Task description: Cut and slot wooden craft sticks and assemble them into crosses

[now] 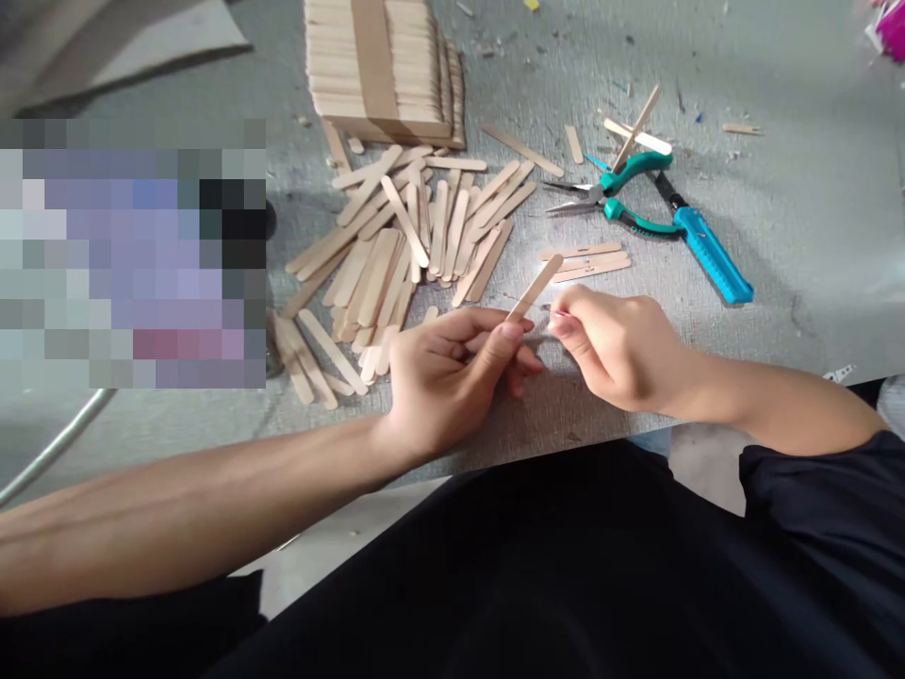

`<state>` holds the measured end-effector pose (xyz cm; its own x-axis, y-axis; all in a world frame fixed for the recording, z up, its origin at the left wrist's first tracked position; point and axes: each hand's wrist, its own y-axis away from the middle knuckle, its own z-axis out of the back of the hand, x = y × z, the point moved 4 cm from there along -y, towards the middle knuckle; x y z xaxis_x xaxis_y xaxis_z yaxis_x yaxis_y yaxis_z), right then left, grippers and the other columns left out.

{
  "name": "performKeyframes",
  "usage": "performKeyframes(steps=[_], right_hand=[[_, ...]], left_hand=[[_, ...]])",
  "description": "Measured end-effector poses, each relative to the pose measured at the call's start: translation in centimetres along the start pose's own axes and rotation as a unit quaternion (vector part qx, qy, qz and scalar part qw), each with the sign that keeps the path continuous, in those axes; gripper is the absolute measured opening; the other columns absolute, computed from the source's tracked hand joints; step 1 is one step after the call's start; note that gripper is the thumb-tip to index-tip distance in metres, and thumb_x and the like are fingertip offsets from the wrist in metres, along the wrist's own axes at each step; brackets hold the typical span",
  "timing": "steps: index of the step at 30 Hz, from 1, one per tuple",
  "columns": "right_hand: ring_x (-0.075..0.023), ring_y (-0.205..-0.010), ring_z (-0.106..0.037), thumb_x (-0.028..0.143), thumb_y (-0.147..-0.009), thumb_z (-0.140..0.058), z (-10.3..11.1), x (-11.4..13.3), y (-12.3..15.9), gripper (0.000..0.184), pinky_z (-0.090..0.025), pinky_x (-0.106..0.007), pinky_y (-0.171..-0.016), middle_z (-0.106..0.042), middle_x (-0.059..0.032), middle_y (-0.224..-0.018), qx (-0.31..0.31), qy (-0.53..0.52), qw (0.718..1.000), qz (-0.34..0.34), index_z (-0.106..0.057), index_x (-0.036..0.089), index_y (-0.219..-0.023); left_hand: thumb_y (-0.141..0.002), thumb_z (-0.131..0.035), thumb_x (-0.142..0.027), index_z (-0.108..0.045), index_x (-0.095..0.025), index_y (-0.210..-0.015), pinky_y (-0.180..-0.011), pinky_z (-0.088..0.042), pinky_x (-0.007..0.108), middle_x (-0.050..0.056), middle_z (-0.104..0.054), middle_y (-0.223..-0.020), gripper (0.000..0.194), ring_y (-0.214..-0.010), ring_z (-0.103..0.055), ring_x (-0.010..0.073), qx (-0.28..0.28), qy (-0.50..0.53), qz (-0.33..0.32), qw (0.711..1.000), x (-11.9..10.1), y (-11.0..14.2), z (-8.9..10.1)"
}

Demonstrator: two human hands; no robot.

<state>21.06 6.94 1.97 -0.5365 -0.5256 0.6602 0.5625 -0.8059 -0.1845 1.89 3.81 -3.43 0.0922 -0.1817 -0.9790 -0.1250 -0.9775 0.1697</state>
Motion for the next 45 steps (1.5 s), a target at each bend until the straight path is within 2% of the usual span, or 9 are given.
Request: performKeyframes(steps=[8,14,19,22,28,34,38,42,45], right_hand=[[-0.0132,-0.046,-0.043,0.027,-0.117,-0.045,-0.7,0.4,0.2,0.03,-0.026,-0.033,-0.05,-0.059,0.0032,-0.057,-0.016,0.199,0.978,0.063,-0.059,0.024,-0.09],[-0.0124,-0.045,-0.051,0.02,-0.113,-0.054,-0.4,1.2,0.1,0.021,-0.028,-0.033,-0.05,-0.062,0.0043,-0.056,-0.05,0.206,0.971,0.11,-0.067,0.022,-0.096],[-0.0116,-0.047,-0.054,0.021,-0.114,-0.055,-0.8,1.6,0.5,0.024,-0.032,-0.032,-0.051,-0.065,0.0039,-0.057,-0.067,0.274,0.952,0.119,-0.074,0.018,-0.099],[-0.0114,-0.047,-0.051,0.023,-0.115,-0.05,-1.0,1.8,0.6,0.032,-0.029,-0.032,-0.053,-0.062,0.0049,-0.056,-0.057,0.317,0.941,0.105,-0.072,0.02,-0.093],[-0.0114,-0.045,-0.045,0.023,-0.114,-0.052,-1.2,2.2,0.6,0.04,-0.027,-0.032,-0.052,-0.056,0.0045,-0.051,-0.055,0.308,0.946,0.09,-0.065,0.021,-0.077],[-0.0119,-0.048,-0.044,0.029,-0.116,-0.047,-1.6,1.8,0.7,0.045,-0.027,-0.032,-0.054,-0.055,0.0036,-0.052,-0.044,0.315,0.946,0.062,-0.063,0.022,-0.074],[-0.0107,-0.049,-0.05,0.025,-0.116,-0.05,-1.4,2.0,0.6,0.039,-0.03,-0.032,-0.055,-0.061,0.0045,-0.057,-0.065,0.319,0.94,0.104,-0.068,0.021,-0.082],[-0.0116,-0.052,-0.054,0.027,-0.117,-0.046,-1.2,1.7,0.4,0.038,-0.03,-0.033,-0.057,-0.065,0.002,-0.06,-0.022,0.326,0.942,0.081,-0.073,0.021,-0.091],[-0.0118,-0.053,-0.058,0.025,-0.117,-0.048,-0.9,1.6,0.5,0.033,-0.031,-0.033,-0.057,-0.068,0.0018,-0.062,-0.036,0.322,0.942,0.087,-0.077,0.019,-0.101]], left_hand=[[-0.107,-0.076,-0.035,-0.08,-0.013,-0.094,-0.044,-0.053,0.015,0.003,-0.08,-0.066,0.026,-0.044,-0.064,0.0077,-0.001,-0.051,-0.042,0.998,-0.5,0.3,0.3],[-0.104,-0.078,-0.032,-0.081,-0.015,-0.087,-0.042,-0.048,0.016,0.002,-0.08,-0.065,0.025,-0.043,-0.061,0.0068,-0.021,-0.089,-0.056,0.994,-1.0,0.0,0.5],[-0.103,-0.077,-0.03,-0.081,-0.015,-0.085,-0.044,-0.045,0.018,0.001,-0.079,-0.064,0.024,-0.043,-0.056,0.0059,-0.015,-0.112,-0.085,0.99,-1.3,0.0,0.5],[-0.103,-0.077,-0.027,-0.081,-0.014,-0.082,-0.042,-0.041,0.018,0.0,-0.074,-0.059,0.025,-0.042,-0.054,0.0056,-0.009,-0.121,-0.116,0.986,-1.3,0.0,0.5],[-0.105,-0.078,-0.03,-0.077,-0.015,-0.077,-0.041,-0.039,0.017,-0.001,-0.072,-0.056,0.031,-0.041,-0.053,0.0051,-0.013,-0.122,-0.145,0.982,-1.6,0.1,0.6],[-0.109,-0.074,-0.035,-0.079,-0.014,-0.085,-0.042,-0.043,0.018,0.003,-0.078,-0.064,0.032,-0.042,-0.056,0.0064,0.009,-0.063,-0.114,0.991,-1.0,-0.1,0.7],[-0.11,-0.071,-0.034,-0.081,-0.013,-0.102,-0.043,-0.048,0.02,0.005,-0.084,-0.075,0.025,-0.044,-0.059,0.0087,0.032,-0.005,-0.085,0.996,-0.3,-0.2,0.6],[-0.108,-0.068,-0.03,-0.082,-0.013,-0.104,-0.045,-0.048,0.022,0.007,-0.087,-0.082,0.022,-0.048,-0.061,0.0099,0.069,0.046,-0.043,0.996,-0.1,-0.5,0.5],[-0.107,-0.069,-0.03,-0.084,-0.013,-0.104,-0.049,-0.051,0.022,0.008,-0.087,-0.086,0.023,-0.052,-0.062,0.0098,0.094,0.1,-0.017,0.99,0.2,-0.8,0.4]])
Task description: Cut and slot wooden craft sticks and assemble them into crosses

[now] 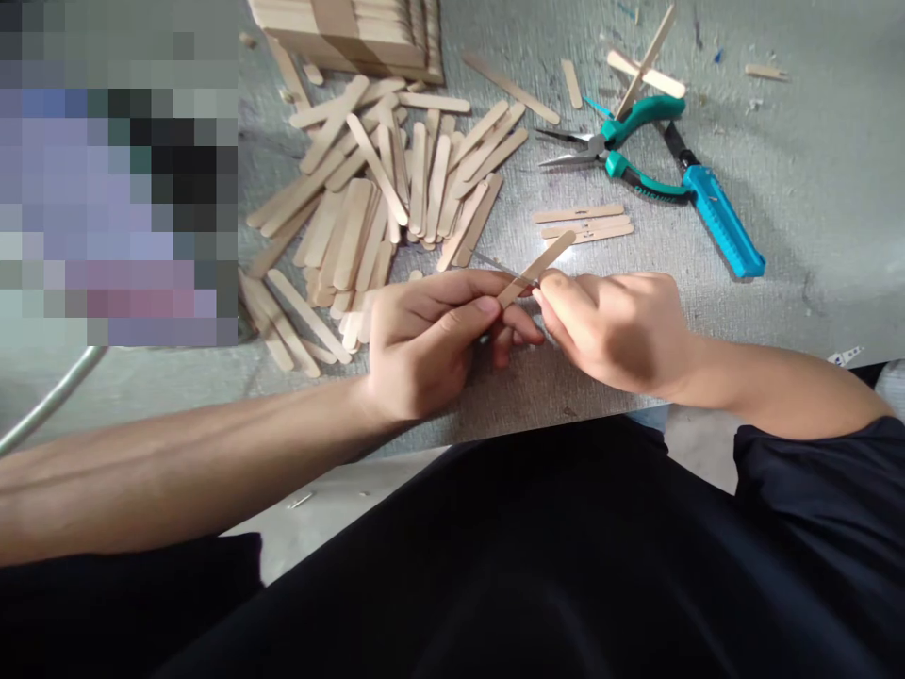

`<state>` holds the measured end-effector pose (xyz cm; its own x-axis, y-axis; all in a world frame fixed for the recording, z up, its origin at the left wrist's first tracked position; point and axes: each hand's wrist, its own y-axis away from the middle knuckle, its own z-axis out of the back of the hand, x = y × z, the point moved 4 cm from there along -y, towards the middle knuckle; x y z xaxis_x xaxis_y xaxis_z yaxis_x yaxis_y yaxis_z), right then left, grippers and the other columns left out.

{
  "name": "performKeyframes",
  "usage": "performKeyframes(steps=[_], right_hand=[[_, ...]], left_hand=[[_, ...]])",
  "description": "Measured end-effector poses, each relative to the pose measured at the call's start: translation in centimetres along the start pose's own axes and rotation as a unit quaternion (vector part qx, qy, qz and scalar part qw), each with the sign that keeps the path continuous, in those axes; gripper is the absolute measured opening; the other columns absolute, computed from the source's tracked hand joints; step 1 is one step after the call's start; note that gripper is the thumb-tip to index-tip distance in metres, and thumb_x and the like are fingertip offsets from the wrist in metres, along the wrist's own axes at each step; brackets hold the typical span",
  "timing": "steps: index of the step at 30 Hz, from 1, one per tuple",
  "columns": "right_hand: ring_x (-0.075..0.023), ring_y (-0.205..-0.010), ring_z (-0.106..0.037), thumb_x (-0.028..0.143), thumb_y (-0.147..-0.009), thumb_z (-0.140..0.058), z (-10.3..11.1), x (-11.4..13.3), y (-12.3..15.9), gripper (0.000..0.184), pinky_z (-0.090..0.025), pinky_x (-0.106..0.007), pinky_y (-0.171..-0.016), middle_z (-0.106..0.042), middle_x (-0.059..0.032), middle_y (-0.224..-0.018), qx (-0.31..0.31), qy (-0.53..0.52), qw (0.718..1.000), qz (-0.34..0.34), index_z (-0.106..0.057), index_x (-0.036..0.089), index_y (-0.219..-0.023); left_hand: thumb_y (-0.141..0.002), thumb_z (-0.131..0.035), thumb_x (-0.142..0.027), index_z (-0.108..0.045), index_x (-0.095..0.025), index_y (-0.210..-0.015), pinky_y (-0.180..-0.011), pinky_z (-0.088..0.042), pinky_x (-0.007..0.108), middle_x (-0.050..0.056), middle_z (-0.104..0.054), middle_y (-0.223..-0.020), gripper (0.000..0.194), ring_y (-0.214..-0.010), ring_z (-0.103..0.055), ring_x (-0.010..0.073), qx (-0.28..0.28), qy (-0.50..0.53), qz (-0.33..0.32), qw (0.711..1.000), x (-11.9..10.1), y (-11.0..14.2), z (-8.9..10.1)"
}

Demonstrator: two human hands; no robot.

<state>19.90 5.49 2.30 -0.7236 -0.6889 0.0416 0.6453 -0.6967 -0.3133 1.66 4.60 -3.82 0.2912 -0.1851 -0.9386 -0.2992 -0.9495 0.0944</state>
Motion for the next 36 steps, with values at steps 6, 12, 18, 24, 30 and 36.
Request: performKeyframes(steps=[6,12,18,24,30,36], right_hand=[[-0.0125,-0.058,-0.064,0.023,-0.115,-0.056,-0.1,-0.3,0.2,0.026,-0.035,-0.034,-0.057,-0.074,0.0013,-0.069,-0.042,0.017,0.999,0.018,-0.081,0.018,-0.111],[-0.014,-0.059,-0.061,0.03,-0.116,-0.055,-0.3,-0.1,0.4,0.03,-0.035,-0.036,-0.061,-0.072,0.0011,-0.069,-0.023,0.021,0.999,0.032,-0.082,0.02,-0.123],[-0.0127,-0.06,-0.059,0.036,-0.117,-0.045,-1.1,-2.0,-0.6,0.042,-0.034,-0.032,-0.06,-0.07,0.0001,-0.069,0.019,-0.106,0.99,-0.091,-0.074,0.02,-0.091],[-0.0184,-0.066,-0.061,0.057,-0.109,-0.063,-3.0,-2.2,-1.3,0.042,-0.03,-0.033,-0.066,-0.072,-0.0027,-0.072,0.198,-0.1,0.956,-0.19,-0.075,0.02,-0.095],[-0.0199,-0.067,-0.062,0.039,-0.117,-0.049,-2.9,-0.4,-1.5,0.038,-0.02,-0.036,-0.064,-0.081,-0.0084,-0.084,0.311,-0.044,0.933,-0.177,-0.078,0.018,-0.104],[-0.0199,-0.065,-0.06,0.028,-0.112,-0.054,-1.9,-1.5,-1.5,0.024,-0.023,-0.035,-0.063,-0.081,-0.009,-0.088,0.344,-0.039,0.919,-0.189,-0.076,0.017,-0.113]], left_hand=[[-0.107,-0.075,-0.039,-0.086,-0.015,-0.113,-0.056,-0.057,0.026,0.01,-0.089,-0.091,0.027,-0.057,-0.072,0.0138,0.02,0.092,0.034,0.995,1.1,-0.4,0.1],[-0.102,-0.078,-0.06,-0.084,-0.015,-0.096,-0.057,-0.06,0.032,0.01,-0.087,-0.085,0.046,-0.059,-0.075,0.0188,0.027,0.059,0.011,0.998,0.6,-0.5,-0.1],[-0.105,-0.074,-0.033,-0.084,-0.014,-0.103,-0.057,-0.061,0.025,0.008,-0.087,-0.085,0.021,-0.057,-0.072,0.0127,-0.031,-0.01,0.001,0.999,0.5,0.4,-0.2],[-0.099,-0.063,-0.01,-0.079,-0.021,-0.108,-0.058,-0.06,0.026,0.002,-0.081,-0.075,0.021,-0.059,-0.073,0.0138,0.005,-0.148,-0.271,0.951,-1.7,1.7,-0.3],[-0.096,-0.067,-0.021,-0.075,-0.03,-0.098,-0.046,-0.056,0.033,-0.004,-0.072,-0.061,0.012,-0.042,-0.062,0.0161,0.295,-0.242,-0.484,0.788,-1.3,4.0,-2.2],[-0.094,-0.067,-0.02,-0.074,-0.031,-0.103,-0.047,-0.055,0.033,-0.004,-0.073,-0.066,0.016,-0.046,-0.064,0.016,0.273,-0.221,-0.493,0.796,-0.9,4.3,-2.1]])
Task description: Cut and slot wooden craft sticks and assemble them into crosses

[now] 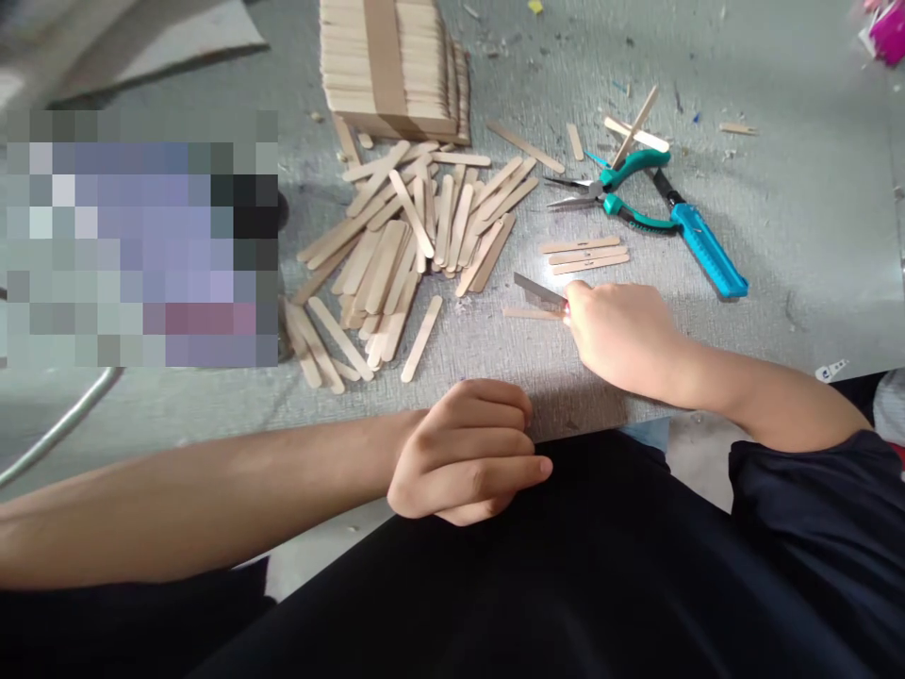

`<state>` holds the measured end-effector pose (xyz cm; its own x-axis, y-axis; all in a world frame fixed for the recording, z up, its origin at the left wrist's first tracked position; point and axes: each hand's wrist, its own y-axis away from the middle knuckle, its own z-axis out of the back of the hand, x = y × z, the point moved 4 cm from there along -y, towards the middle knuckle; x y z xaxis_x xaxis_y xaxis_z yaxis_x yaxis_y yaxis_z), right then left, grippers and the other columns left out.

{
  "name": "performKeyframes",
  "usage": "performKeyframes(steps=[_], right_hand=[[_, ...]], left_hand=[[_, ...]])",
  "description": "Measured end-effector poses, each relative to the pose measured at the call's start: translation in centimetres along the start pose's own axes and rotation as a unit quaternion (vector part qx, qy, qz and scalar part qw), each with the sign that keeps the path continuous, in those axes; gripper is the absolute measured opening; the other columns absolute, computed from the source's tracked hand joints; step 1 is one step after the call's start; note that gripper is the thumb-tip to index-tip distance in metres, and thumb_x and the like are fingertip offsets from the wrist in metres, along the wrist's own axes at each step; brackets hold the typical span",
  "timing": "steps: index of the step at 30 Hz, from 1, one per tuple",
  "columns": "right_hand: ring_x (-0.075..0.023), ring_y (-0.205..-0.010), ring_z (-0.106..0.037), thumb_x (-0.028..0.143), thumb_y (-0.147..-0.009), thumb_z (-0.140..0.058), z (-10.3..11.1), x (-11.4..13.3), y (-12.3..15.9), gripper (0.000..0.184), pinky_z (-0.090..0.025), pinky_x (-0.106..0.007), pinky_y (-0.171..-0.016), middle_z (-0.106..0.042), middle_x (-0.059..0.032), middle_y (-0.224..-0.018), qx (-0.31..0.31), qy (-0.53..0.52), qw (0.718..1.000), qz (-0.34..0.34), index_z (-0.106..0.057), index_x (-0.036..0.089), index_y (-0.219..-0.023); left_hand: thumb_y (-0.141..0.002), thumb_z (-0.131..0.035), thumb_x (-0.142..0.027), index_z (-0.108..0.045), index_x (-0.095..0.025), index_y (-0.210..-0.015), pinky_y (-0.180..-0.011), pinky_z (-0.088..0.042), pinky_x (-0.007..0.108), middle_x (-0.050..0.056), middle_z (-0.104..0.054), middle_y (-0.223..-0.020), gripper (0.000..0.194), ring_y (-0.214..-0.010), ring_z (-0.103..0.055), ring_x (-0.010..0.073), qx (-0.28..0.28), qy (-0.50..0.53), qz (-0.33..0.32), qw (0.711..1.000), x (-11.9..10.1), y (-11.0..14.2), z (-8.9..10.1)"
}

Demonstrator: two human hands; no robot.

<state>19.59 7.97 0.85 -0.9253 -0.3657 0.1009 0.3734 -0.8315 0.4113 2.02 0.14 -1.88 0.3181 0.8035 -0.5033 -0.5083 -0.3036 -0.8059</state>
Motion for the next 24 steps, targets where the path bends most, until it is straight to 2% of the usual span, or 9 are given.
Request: performKeyframes(steps=[3,5,8,10,13,15,18,20,24], right_hand=[[-0.0194,-0.068,-0.059,0.028,-0.11,-0.059,0.3,-0.8,-0.1,0.019,-0.025,-0.034,-0.064,-0.082,-0.0082,-0.092,0.031,-0.007,0.999,0.012,-0.076,0.019,-0.113],[-0.0178,-0.067,-0.056,0.03,-0.109,-0.062,0.7,-1.3,-0.3,0.017,-0.026,-0.034,-0.064,-0.079,-0.0051,-0.087,0.064,-0.029,0.997,0.023,-0.075,0.021,-0.105],[-0.0143,-0.064,-0.053,0.037,-0.108,-0.066,1.5,-2.2,-0.3,0.023,-0.031,-0.032,-0.063,-0.072,0.0012,-0.076,0.122,-0.134,0.982,0.051,-0.07,0.023,-0.091],[-0.0131,-0.063,-0.055,0.037,-0.107,-0.067,2.0,-2.7,-0.1,0.025,-0.032,-0.031,-0.062,-0.069,0.0031,-0.074,0.17,-0.196,0.963,0.079,-0.069,0.023,-0.086],[-0.0119,-0.06,-0.049,0.037,-0.106,-0.065,2.6,-3.3,0.3,0.028,-0.031,-0.031,-0.058,-0.059,0.0055,-0.068,0.198,-0.245,0.942,0.113,-0.065,0.024,-0.081],[-0.0115,-0.058,-0.043,0.037,-0.104,-0.066,2.8,-3.6,0.3,0.029,-0.031,-0.03,-0.057,-0.051,0.0068,-0.065,0.185,-0.267,0.938,0.121,-0.062,0.024,-0.079],[-0.0112,-0.059,-0.041,0.039,-0.106,-0.068,3.1,-4.1,-0.1,0.031,-0.033,-0.029,-0.059,-0.046,0.0076,-0.066,0.115,-0.281,0.945,0.12,-0.06,0.024,-0.08],[-0.0115,-0.06,-0.041,0.042,-0.108,-0.068,3.3,-4.4,-0.4,0.034,-0.036,-0.03,-0.062,-0.045,0.0074,-0.067,0.057,-0.272,0.954,0.113,-0.058,0.024,-0.08],[-0.0128,-0.061,-0.043,0.04,-0.11,-0.068,3.2,-4.1,-0.5,0.036,-0.041,-0.031,-0.064,-0.046,0.0063,-0.067,-0.017,-0.251,0.962,0.111,-0.056,0.025,-0.079]], left_hand=[[-0.094,-0.065,-0.019,-0.073,-0.029,-0.106,-0.051,-0.057,0.032,-0.003,-0.073,-0.069,0.017,-0.049,-0.064,0.0146,-0.069,-0.032,0.044,0.996,0.2,-0.3,0.6],[-0.094,-0.067,-0.018,-0.073,-0.027,-0.107,-0.056,-0.055,0.032,-0.002,-0.069,-0.073,0.016,-0.057,-0.064,0.0146,-0.173,-0.064,0.134,0.974,1.0,-0.2,1.4],[-0.096,-0.077,-0.03,-0.072,-0.026,-0.108,-0.073,-0.054,0.036,0.004,-0.066,-0.092,0.013,-0.081,-0.063,0.0182,-0.345,-0.137,0.306,0.877,2.4,0.9,2.3],[-0.1,-0.078,-0.042,-0.069,-0.025,-0.11,-0.076,-0.056,0.035,0.004,-0.065,-0.097,0.021,-0.083,-0.063,0.0175,-0.378,-0.105,0.374,0.84,3.2,1.2,2.3],[-0.11,-0.071,-0.054,-0.065,-0.022,-0.092,-0.058,-0.049,0.028,0.0,-0.063,-0.075,0.036,-0.063,-0.057,0.0124,-0.343,-0.039,0.432,0.833,3.8,0.9,2.1],[-0.108,-0.075,-0.059,-0.064,-0.022,-0.086,-0.05,-0.045,0.025,-0.002,-0.062,-0.064,0.045,-0.054,-0.057,0.0108,-0.31,-0.007,0.462,0.831,3.8,0.5,1.9],[-0.104,-0.08,-0.06,-0.067,-0.021,-0.087,-0.046,-0.044,0.023,-0.003,-0.064,-0.058,0.044,-0.048,-0.059,0.0103,-0.301,0.012,0.492,0.817,3.6,0.4,2.0],[-0.103,-0.082,-0.059,-0.071,-0.02,-0.088,-0.047,-0.044,0.022,-0.002,-0.065,-0.059,0.043,-0.049,-0.058,0.0101,-0.281,0.013,0.494,0.823,3.5,0.3,2.0],[-0.108,-0.074,-0.058,-0.08,-0.016,-0.096,-0.052,-0.046,0.024,0.0,-0.07,-0.064,0.044,-0.054,-0.06,0.0102,-0.179,0.035,0.494,0.85,3.4,-0.3,1.7]])
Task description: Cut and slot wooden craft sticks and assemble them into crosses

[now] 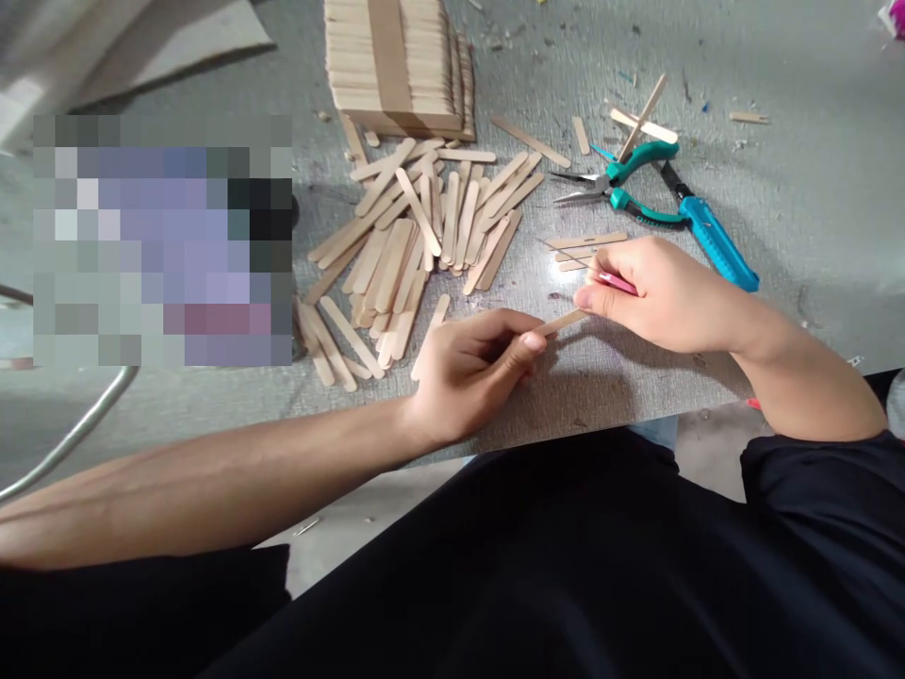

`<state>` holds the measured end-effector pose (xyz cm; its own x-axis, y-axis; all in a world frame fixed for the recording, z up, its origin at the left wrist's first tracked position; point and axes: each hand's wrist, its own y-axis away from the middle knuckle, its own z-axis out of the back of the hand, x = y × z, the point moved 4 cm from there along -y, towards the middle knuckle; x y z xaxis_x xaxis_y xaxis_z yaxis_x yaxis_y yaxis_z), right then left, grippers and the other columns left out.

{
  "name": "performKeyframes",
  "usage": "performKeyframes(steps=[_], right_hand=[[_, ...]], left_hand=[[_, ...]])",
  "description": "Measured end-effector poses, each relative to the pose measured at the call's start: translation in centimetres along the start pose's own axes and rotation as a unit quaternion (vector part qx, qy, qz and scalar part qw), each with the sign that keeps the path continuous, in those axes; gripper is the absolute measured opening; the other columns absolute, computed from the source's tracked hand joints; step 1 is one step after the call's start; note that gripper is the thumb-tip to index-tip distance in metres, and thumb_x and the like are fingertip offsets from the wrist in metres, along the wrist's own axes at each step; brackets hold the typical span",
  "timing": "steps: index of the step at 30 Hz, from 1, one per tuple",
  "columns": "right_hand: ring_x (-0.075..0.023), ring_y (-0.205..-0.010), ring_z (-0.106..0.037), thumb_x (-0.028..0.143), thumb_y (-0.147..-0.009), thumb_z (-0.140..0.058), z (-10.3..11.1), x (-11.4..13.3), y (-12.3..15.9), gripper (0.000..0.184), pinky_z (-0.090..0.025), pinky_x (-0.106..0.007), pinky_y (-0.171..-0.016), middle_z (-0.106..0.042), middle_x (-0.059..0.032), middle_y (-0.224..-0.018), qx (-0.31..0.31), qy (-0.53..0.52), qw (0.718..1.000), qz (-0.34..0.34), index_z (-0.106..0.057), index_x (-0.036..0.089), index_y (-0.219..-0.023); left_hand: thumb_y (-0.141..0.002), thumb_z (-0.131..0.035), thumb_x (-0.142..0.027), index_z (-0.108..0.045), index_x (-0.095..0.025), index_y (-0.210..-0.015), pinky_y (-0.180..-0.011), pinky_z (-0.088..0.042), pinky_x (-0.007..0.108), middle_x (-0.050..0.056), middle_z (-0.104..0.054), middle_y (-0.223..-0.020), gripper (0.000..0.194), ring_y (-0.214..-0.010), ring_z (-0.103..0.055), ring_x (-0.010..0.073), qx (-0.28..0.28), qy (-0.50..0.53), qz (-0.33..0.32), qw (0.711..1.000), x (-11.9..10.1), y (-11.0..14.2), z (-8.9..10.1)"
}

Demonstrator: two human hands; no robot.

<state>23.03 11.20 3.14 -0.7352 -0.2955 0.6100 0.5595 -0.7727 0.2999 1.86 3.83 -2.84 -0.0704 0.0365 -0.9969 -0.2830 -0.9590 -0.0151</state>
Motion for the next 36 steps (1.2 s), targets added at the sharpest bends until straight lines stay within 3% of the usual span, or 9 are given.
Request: performKeyframes(steps=[5,10,13,16,19,23,29,32,36], right_hand=[[-0.0138,-0.062,-0.048,0.048,-0.114,-0.062,-0.8,0.9,0.6,0.038,-0.044,-0.031,-0.064,-0.052,0.0039,-0.072,-0.107,0.004,0.994,0.028,-0.059,0.025,-0.084],[-0.0158,-0.072,-0.063,0.053,-0.125,-0.022,-2.0,1.8,2.0,0.06,-0.05,-0.032,-0.074,-0.064,-0.0009,-0.08,-0.285,0.108,0.949,0.082,-0.071,0.021,-0.113],[-0.0134,-0.07,-0.067,0.056,-0.125,-0.023,-3.7,2.5,2.4,0.061,-0.049,-0.028,-0.069,-0.07,-0.0001,-0.081,-0.269,0.148,0.937,0.165,-0.071,0.02,-0.121],[-0.0108,-0.062,-0.066,0.06,-0.125,-0.022,-4.8,2.8,2.6,0.065,-0.044,-0.025,-0.057,-0.073,-0.0008,-0.08,-0.241,0.161,0.942,0.168,-0.069,0.016,-0.117],[-0.0112,-0.057,-0.064,0.048,-0.126,-0.024,-5.1,3.3,2.9,0.056,-0.039,-0.028,-0.051,-0.074,-0.0015,-0.077,-0.266,0.207,0.925,0.177,-0.067,0.018,-0.106],[-0.011,-0.051,-0.054,0.027,-0.12,-0.047,-5.2,4.0,2.9,0.036,-0.036,-0.032,-0.05,-0.072,0.0008,-0.071,-0.285,0.274,0.891,0.223,-0.064,0.02,-0.088],[-0.0116,-0.049,-0.048,0.018,-0.109,-0.064,-4.8,4.5,2.9,0.031,-0.035,-0.033,-0.052,-0.058,0.0043,-0.057,-0.302,0.285,0.881,0.227,-0.064,0.022,-0.079],[-0.0125,-0.051,-0.05,0.017,-0.107,-0.067,-4.8,4.7,2.9,0.021,-0.035,-0.033,-0.055,-0.06,0.0035,-0.058,-0.296,0.284,0.882,0.232,-0.07,0.02,-0.086],[-0.0111,-0.05,-0.048,0.018,-0.108,-0.066,-4.9,5.1,3.1,0.018,-0.036,-0.032,-0.054,-0.058,0.0049,-0.058,-0.32,0.323,0.849,0.269,-0.072,0.018,-0.091]], left_hand=[[-0.119,-0.054,-0.05,-0.08,-0.015,-0.104,-0.058,-0.051,0.025,0.001,-0.072,-0.064,0.046,-0.056,-0.063,0.0116,0.078,-0.008,0.015,0.997,-0.3,-0.2,-0.3],[-0.118,-0.054,-0.054,-0.076,-0.016,-0.104,-0.047,-0.038,0.026,-0.003,-0.055,-0.06,0.045,-0.05,-0.047,0.0114,0.056,0.057,0.065,0.995,0.0,-0.4,0.1],[-0.117,-0.057,-0.053,-0.076,-0.018,-0.099,-0.049,-0.038,0.028,-0.001,-0.055,-0.063,0.044,-0.054,-0.046,0.0123,0.047,0.053,0.032,0.997,-0.1,-0.4,0.2],[-0.118,-0.054,-0.052,-0.077,-0.019,-0.1,-0.051,-0.039,0.028,-0.002,-0.053,-0.062,0.044,-0.053,-0.043,0.0118,0.01,0.021,0.0,1.0,-0.2,-0.2,0.3],[-0.118,-0.055,-0.048,-0.078,-0.018,-0.103,-0.053,-0.042,0.027,-0.002,-0.058,-0.064,0.041,-0.054,-0.047,0.0115,-0.03,0.0,-0.009,1.0,-0.2,-0.1,0.4],[-0.117,-0.059,-0.037,-0.078,-0.015,-0.096,-0.06,-0.049,0.025,0.004,-0.074,-0.077,0.036,-0.063,-0.061,0.011,-0.044,-0.01,-0.05,0.998,-0.5,0.0,0.1],[-0.116,-0.058,-0.035,-0.08,-0.015,-0.094,-0.065,-0.055,0.026,0.006,-0.079,-0.079,0.036,-0.069,-0.071,0.0141,-0.061,-0.037,-0.042,0.997,-0.8,0.2,-0.1],[-0.116,-0.059,-0.033,-0.078,-0.015,-0.091,-0.06,-0.051,0.024,0.004,-0.075,-0.072,0.036,-0.063,-0.066,0.0122,-0.071,-0.046,-0.052,0.995,-0.9,0.2,-0.1],[-0.114,-0.061,-0.031,-0.07,-0.016,-0.082,-0.053,-0.045,0.021,0.001,-0.067,-0.065,0.037,-0.055,-0.054,0.0084,-0.076,-0.049,-0.084,0.992,-1.1,0.1,-0.2]])
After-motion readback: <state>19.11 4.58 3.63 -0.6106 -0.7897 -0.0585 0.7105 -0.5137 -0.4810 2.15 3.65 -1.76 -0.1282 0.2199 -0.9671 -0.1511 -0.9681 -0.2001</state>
